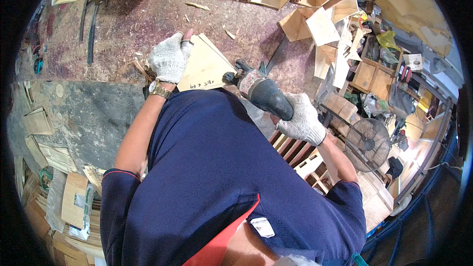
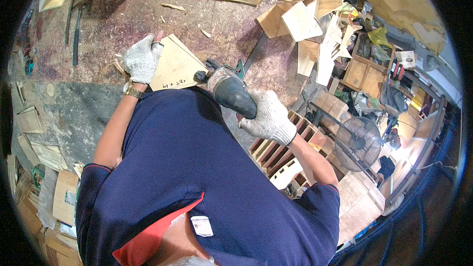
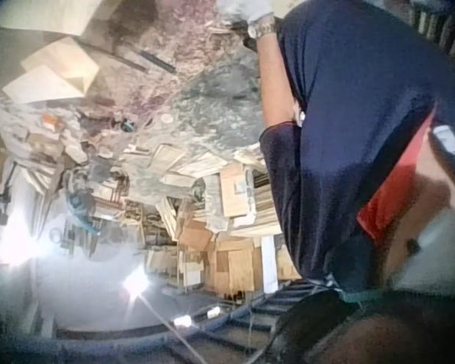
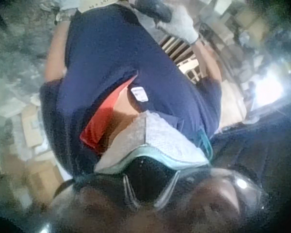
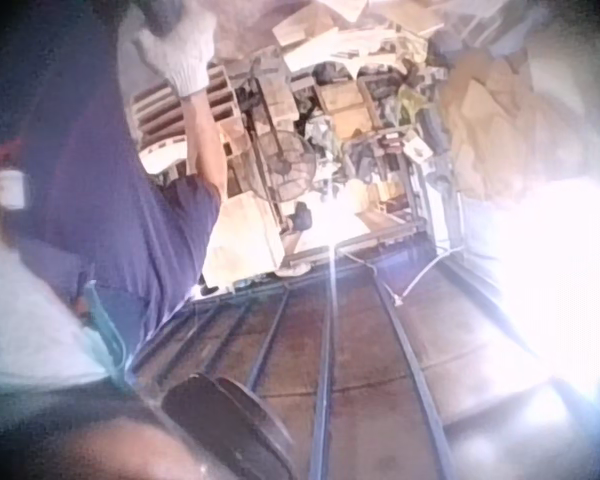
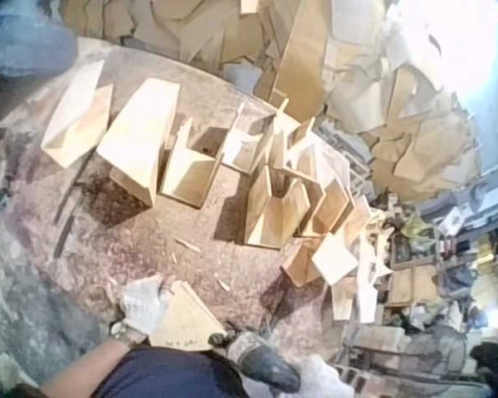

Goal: The person assembles small wooden boxes by marking pieces with a square and pen, then driving nails with a nail gun. They handle multiple wooden panels, align them, and fasten them into box shapes on a cluttered workbench.

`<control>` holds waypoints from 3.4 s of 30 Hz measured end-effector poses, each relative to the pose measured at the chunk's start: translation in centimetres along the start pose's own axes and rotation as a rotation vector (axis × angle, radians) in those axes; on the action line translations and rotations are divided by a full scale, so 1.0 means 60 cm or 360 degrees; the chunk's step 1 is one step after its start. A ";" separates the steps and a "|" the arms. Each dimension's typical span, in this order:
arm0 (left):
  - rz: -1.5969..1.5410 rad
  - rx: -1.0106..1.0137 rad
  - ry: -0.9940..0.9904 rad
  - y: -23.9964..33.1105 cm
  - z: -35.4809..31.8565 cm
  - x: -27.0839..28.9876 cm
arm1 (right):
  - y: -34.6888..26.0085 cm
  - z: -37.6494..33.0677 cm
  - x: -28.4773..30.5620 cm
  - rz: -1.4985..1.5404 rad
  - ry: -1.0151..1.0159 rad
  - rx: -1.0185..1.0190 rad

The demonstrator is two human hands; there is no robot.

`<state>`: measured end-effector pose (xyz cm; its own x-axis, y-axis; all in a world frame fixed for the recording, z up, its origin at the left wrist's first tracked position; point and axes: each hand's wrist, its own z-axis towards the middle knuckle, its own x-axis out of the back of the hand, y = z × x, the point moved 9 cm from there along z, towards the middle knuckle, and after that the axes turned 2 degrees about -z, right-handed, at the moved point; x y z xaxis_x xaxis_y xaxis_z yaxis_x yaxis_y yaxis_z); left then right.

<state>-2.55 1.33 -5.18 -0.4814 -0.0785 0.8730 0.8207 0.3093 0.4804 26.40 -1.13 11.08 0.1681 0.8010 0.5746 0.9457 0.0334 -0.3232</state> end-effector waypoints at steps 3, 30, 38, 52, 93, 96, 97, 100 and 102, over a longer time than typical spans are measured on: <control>-0.0021 0.0018 -0.0024 -0.002 0.000 -0.002 | -0.004 0.004 0.001 -0.0026 -0.0007 -0.0029; -0.0014 -0.0064 0.0015 -0.017 -0.005 -0.025 | -0.025 0.024 0.009 0.0076 -0.0003 -0.0085; 0.0013 -0.0182 0.0102 -0.016 -0.008 -0.026 | -0.031 0.030 0.010 0.0061 0.0010 -0.0074; -0.0066 -0.0148 0.0039 -0.011 -0.003 -0.018 | -0.036 0.039 0.011 0.0013 -0.0010 -0.0139; -0.0403 -0.0256 -0.0121 -0.003 -0.007 -0.010 | -0.110 0.064 0.038 -0.0058 0.0096 0.0063; -0.0431 -0.0279 -0.0118 -0.003 -0.007 -0.012 | -0.116 0.063 0.044 -0.0126 0.0132 0.0093; -0.0442 -0.0279 -0.0124 -0.004 -0.008 -0.013 | -0.116 0.063 0.043 -0.0148 0.0117 0.0072; -0.0466 -0.0307 -0.0025 -0.005 -0.011 -0.010 | -0.113 0.069 0.040 -0.0117 0.0075 0.0005; -0.0397 -0.0257 -0.0150 -0.011 -0.012 -0.028 | -0.113 0.071 0.040 -0.0101 0.0066 -0.0016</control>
<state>-2.09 0.58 -6.90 -0.6942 -0.0422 0.7185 0.7085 0.1363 0.6925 19.23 3.12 11.45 0.1190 0.7720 0.6244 0.9575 0.0773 -0.2780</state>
